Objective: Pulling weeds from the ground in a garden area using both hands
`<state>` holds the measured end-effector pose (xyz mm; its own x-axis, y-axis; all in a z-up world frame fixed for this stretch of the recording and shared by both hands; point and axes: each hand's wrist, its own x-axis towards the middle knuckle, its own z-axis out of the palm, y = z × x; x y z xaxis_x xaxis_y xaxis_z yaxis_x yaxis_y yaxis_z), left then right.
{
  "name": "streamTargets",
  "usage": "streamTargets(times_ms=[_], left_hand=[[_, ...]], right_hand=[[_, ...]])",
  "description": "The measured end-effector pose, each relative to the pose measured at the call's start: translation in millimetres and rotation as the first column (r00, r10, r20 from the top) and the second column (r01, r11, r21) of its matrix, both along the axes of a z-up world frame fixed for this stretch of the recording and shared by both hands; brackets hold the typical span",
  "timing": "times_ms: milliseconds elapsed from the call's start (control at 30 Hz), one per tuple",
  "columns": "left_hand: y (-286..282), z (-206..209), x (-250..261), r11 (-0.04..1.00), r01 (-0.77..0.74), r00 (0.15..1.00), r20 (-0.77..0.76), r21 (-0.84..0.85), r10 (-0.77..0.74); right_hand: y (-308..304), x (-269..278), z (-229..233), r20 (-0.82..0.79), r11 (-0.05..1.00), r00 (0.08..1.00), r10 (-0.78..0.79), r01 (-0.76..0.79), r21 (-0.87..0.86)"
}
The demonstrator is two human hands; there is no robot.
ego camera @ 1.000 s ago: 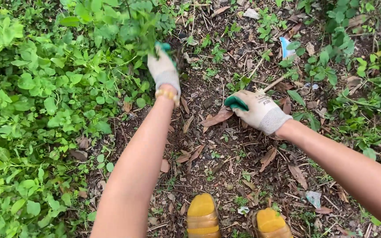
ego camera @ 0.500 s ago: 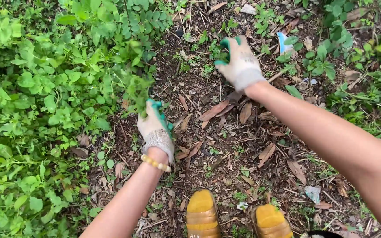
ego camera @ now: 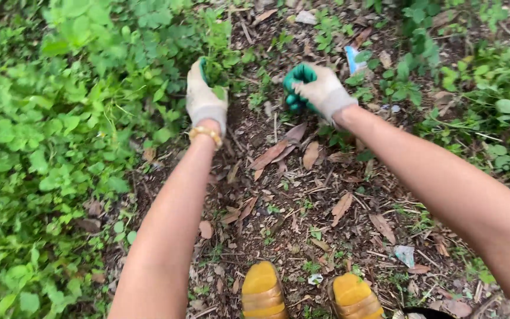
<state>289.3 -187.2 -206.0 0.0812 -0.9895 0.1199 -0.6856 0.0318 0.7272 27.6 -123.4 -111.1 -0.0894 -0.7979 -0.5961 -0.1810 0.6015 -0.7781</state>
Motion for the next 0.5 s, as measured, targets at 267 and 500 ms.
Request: streamTargets(times_ms=[267,500], left_hand=[[-33.5,-84.5,-37.0,0.901,-0.348,0.919,-0.094,0.259,0.382],[83.2,50.8,-224.6,0.79,-0.078,0.844,-0.382,0.608,0.377]], right_hand=[[85.3,-59.5,-21.3,0.205,0.959,0.954,-0.218,0.248,-0.137],[115.8,-97.9,30.1,0.12,0.883,0.99,-0.08,0.126,-0.452]])
